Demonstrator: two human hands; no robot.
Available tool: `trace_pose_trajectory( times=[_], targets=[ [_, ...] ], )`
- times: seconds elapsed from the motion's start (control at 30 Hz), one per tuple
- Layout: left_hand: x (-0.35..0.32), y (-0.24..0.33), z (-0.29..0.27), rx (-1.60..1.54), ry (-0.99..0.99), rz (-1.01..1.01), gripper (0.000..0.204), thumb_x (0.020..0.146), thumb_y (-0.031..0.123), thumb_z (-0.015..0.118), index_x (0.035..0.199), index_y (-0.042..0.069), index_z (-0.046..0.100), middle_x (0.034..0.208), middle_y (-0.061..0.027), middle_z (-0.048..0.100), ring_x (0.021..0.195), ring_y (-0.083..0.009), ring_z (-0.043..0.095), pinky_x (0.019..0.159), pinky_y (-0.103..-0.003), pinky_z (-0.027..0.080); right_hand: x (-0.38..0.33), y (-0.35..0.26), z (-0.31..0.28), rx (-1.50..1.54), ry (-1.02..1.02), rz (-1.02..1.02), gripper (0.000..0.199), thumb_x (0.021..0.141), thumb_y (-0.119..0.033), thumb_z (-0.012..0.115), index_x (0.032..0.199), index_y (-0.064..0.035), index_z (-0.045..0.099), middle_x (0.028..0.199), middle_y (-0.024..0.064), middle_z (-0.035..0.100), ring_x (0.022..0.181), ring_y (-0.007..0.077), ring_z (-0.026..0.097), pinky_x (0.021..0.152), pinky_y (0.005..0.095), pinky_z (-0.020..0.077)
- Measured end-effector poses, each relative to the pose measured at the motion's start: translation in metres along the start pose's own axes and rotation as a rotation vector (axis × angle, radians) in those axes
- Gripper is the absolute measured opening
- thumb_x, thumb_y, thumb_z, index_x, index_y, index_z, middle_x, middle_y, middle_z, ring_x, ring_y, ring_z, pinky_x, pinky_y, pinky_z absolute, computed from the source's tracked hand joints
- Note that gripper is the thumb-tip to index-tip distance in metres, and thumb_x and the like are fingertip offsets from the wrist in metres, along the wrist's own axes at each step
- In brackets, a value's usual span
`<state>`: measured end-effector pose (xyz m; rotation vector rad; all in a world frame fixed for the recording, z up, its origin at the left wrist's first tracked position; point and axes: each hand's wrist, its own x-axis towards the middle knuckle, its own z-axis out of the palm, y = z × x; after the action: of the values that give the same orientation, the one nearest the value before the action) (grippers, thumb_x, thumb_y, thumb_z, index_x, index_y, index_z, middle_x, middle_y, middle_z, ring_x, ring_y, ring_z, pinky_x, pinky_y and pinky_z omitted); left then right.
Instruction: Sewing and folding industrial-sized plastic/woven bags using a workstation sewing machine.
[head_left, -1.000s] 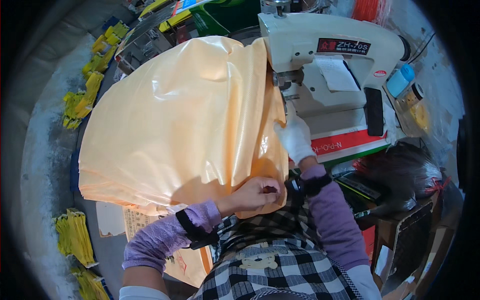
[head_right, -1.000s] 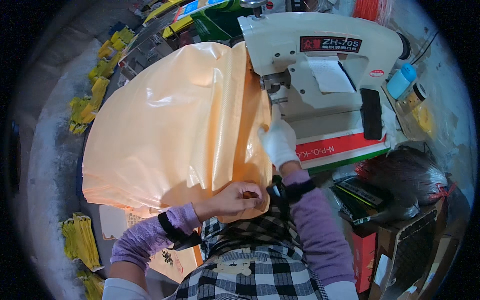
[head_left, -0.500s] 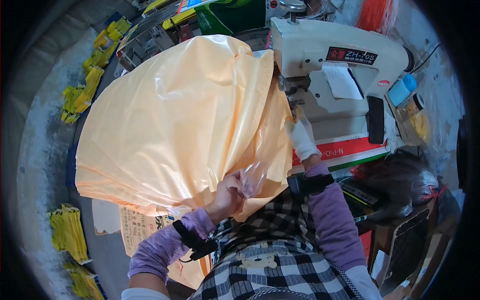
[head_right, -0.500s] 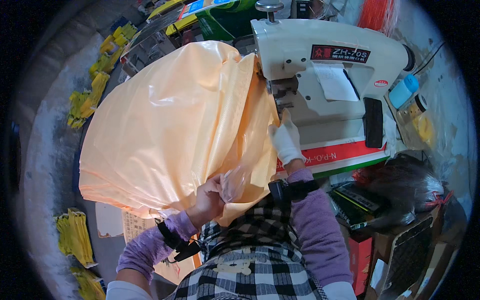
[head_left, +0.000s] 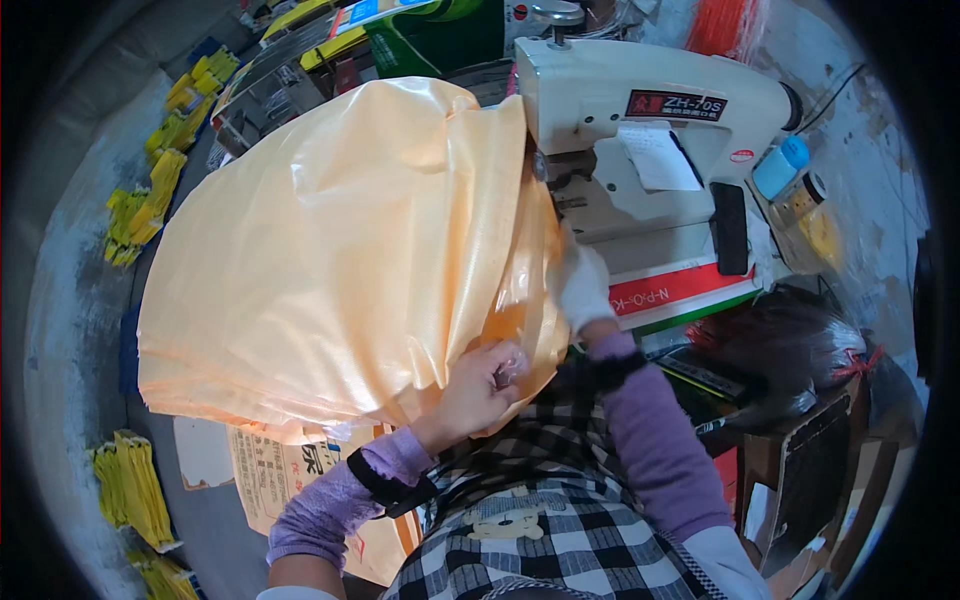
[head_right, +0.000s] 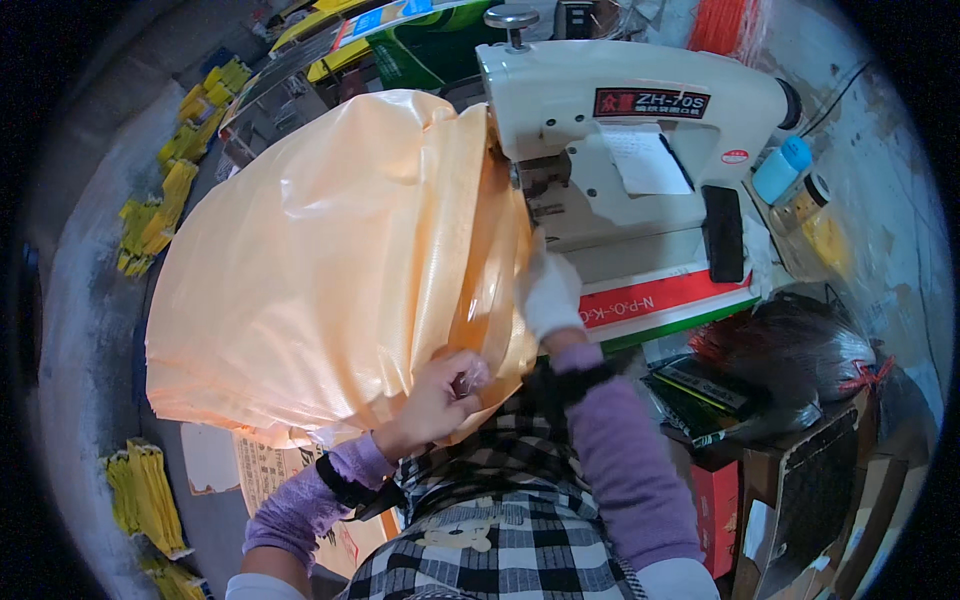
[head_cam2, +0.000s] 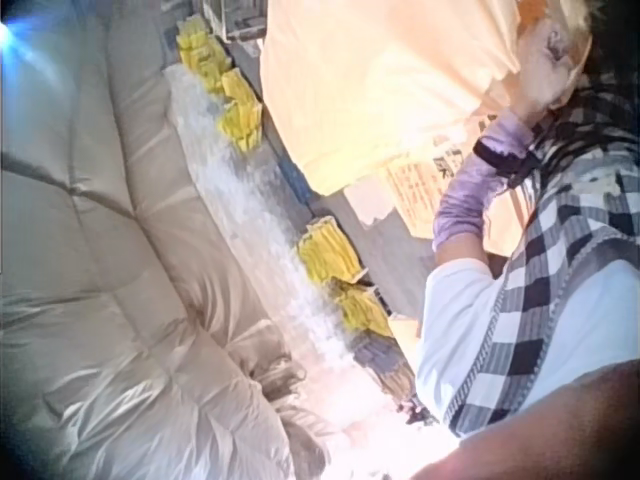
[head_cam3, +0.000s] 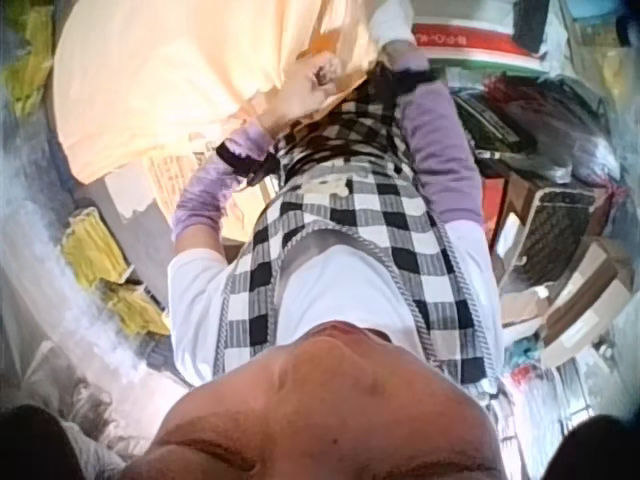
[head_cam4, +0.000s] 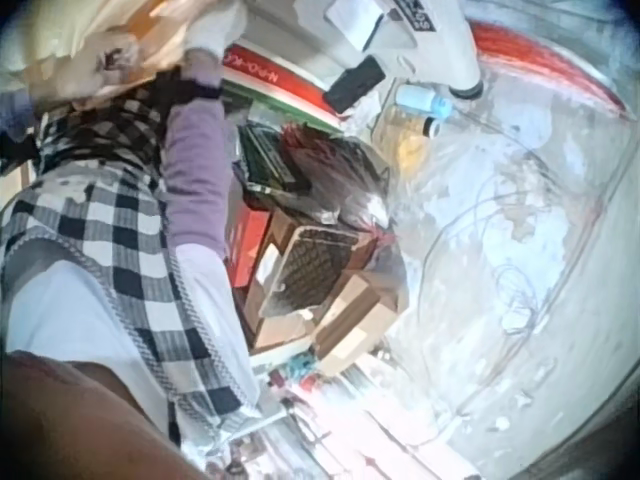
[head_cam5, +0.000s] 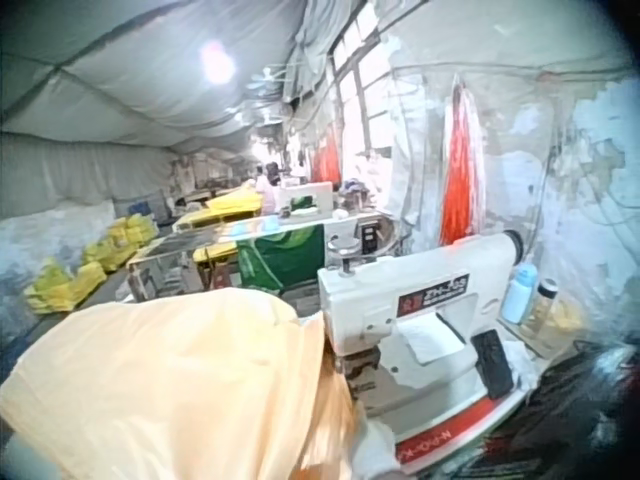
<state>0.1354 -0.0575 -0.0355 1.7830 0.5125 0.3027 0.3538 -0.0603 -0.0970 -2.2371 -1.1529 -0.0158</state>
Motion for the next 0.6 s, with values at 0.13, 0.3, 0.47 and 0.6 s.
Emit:
trace_pose_trajectory(
  times=[0.13, 0.3, 0.47, 0.6],
  targets=[
    [0.030, 0.010, -0.003, 0.728, 0.033, 0.592, 0.032, 0.067, -0.008, 0.060, 0.096, 0.004, 0.053, 0.090, -0.0146, 0.053, 0.073, -0.0345, 0.054, 0.069, -0.037, 0.049, -0.078, 0.024, -0.010, -0.090, -0.118, -0.241, 0.030, 0.075, -0.004, 0.056, 0.104, 0.0051, 0.058, 0.073, 0.0252, 0.063, 0.073, 0.0427, 0.063, 0.067, 0.0496, 0.0513],
    [0.021, -0.002, 0.015, 0.701, -0.300, 0.321, 0.017, 0.081, 0.006, 0.058, 0.096, 0.003, 0.051, 0.090, -0.0159, 0.058, 0.077, -0.0368, 0.060, 0.066, -0.043, 0.051, -0.116, -0.014, -0.064, 0.393, -0.249, 0.119, 0.050, 0.079, -0.005, 0.051, 0.129, 0.0019, 0.048, 0.073, 0.0268, 0.060, 0.072, 0.0423, 0.063, 0.066, 0.0498, 0.0504],
    [0.013, 0.005, 0.020, 0.708, -0.392, 0.238, 0.021, 0.093, 0.019, 0.053, 0.104, 0.002, 0.048, 0.081, -0.0161, 0.059, 0.063, -0.0360, 0.063, 0.056, -0.043, 0.052, -0.127, -0.010, -0.064, 0.371, -0.181, 0.060, 0.029, 0.083, -0.011, 0.051, 0.106, 0.0004, 0.062, 0.068, 0.0254, 0.059, 0.065, 0.0433, 0.061, 0.060, 0.0492, 0.0474],
    [0.004, 0.007, 0.027, 0.789, -0.468, 0.233, 0.025, 0.093, 0.018, 0.051, 0.111, 0.001, 0.047, 0.082, -0.0155, 0.060, 0.064, -0.0342, 0.064, 0.055, -0.042, 0.052, -0.115, -0.011, -0.057, 0.415, -0.096, 0.010, 0.022, 0.082, -0.019, 0.061, 0.076, 0.0019, 0.059, 0.071, 0.0242, 0.061, 0.069, 0.0422, 0.062, 0.062, 0.0491, 0.0495]
  ],
)
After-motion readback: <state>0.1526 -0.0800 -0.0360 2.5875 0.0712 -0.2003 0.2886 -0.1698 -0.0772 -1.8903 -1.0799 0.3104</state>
